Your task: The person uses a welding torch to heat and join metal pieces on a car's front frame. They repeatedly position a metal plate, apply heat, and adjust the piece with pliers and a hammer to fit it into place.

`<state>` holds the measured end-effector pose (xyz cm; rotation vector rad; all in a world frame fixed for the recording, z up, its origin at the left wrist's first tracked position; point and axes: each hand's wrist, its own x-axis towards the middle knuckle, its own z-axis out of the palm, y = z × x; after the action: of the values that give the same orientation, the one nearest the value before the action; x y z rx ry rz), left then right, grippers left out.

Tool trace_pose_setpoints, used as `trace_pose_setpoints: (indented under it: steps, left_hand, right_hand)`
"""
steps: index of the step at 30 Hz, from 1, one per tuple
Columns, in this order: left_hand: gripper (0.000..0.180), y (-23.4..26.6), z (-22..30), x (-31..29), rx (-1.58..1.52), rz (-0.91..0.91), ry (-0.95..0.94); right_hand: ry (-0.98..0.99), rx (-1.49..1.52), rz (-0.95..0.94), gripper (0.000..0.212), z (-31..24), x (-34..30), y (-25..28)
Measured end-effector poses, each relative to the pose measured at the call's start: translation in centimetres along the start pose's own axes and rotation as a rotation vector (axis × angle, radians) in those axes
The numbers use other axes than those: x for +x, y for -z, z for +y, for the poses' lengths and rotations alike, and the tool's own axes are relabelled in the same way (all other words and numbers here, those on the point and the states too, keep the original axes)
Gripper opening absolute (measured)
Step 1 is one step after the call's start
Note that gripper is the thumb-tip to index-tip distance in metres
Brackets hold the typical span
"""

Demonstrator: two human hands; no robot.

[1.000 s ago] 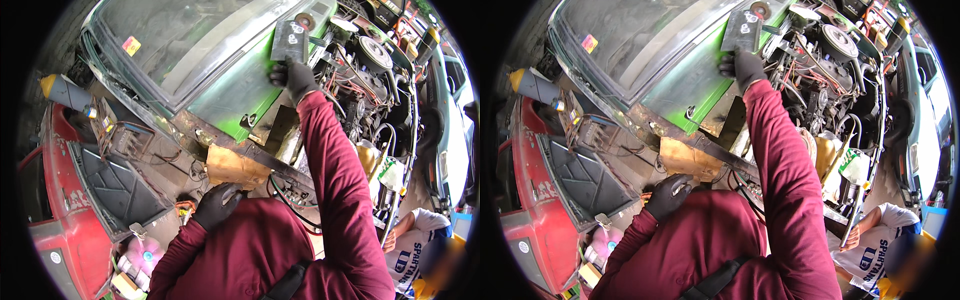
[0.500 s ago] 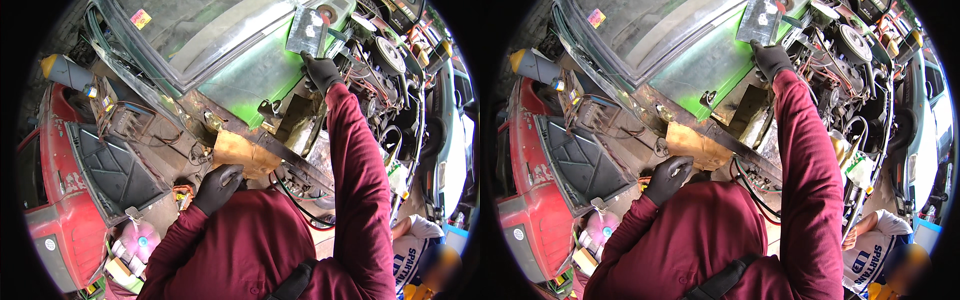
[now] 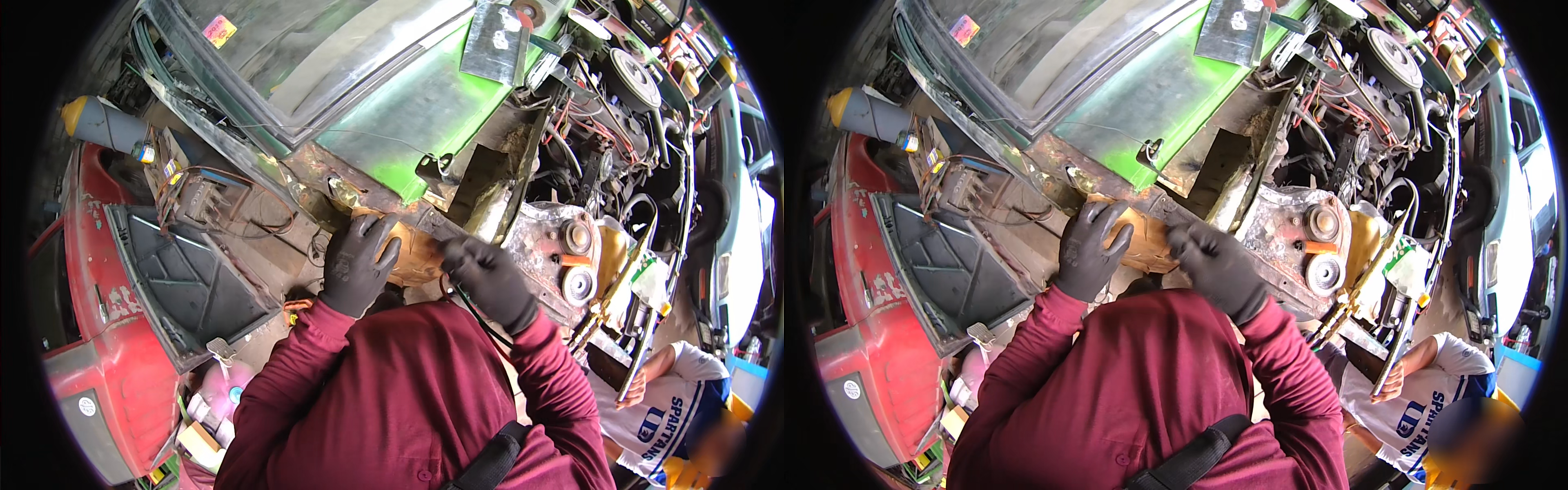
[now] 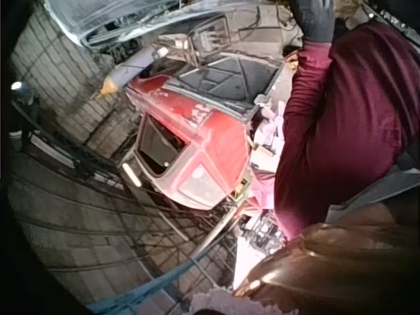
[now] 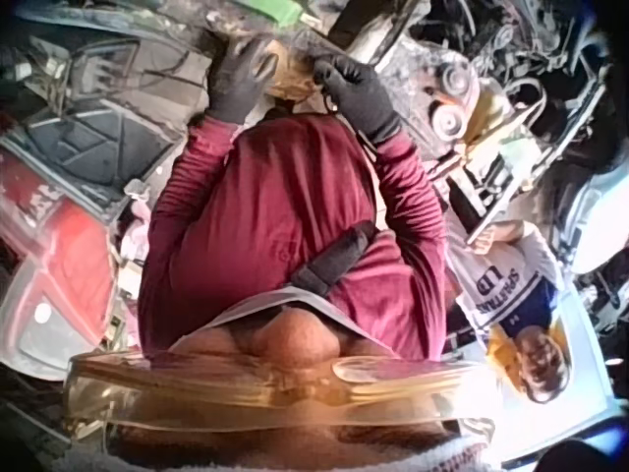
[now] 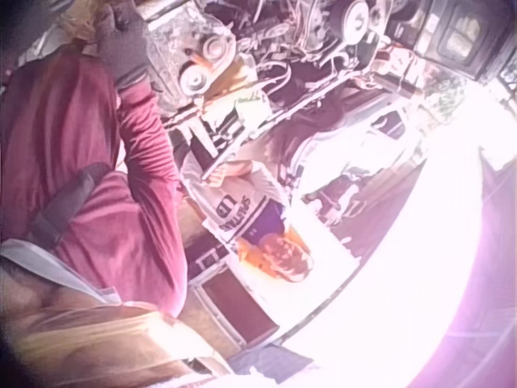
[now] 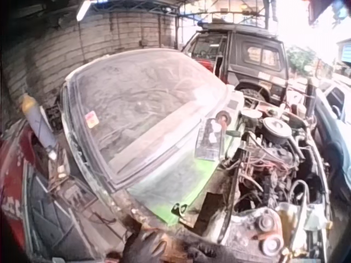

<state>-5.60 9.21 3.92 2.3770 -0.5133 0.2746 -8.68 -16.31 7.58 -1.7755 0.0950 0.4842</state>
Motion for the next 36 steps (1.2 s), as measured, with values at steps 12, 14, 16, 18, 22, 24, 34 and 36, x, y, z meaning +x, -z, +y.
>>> trace_pose_setpoints:
  steps: [12,14,16,18,22,24,34,36]
  left_hand:
    - [0.025,-0.8,-0.5,2.3,0.284,-0.102,-0.14]
    - [0.024,-0.8,-0.7,2.4,0.309,-0.08,-0.179]
    - [0.024,-0.7,-0.9,2.6,0.348,-0.064,-0.221]
    - [0.024,-0.7,-1.0,2.7,0.408,-0.06,-0.265]
    - [0.024,-0.7,-0.8,2.8,0.429,-0.094,-0.268]
    - [0.024,-0.8,-0.5,2.7,0.436,-0.08,-0.271]
    - [0.025,-0.6,-0.3,2.6,0.39,-0.107,-0.211]
    - [0.025,-0.7,-0.2,2.4,0.385,-0.065,-0.232]
  right_hand:
    - [0.111,0.232,0.11,0.046,6.1,2.2,-8.5]
    - [0.072,0.311,0.145,0.043,6.4,2.6,-9.3]
    - [0.064,0.291,0.212,0.04,6.5,2.9,-10.0]
    - [0.11,0.356,0.26,0.036,6.5,3.0,-10.8]
    - [-0.009,0.542,0.288,0.03,6.2,3.0,-11.6]
    - [-0.032,0.713,0.267,0.025,6.1,3.2,-11.6]
    - [-0.071,0.804,0.182,0.014,5.4,3.2,-11.3]
    - [-0.104,0.892,0.155,0.015,5.1,2.7,-11.0]
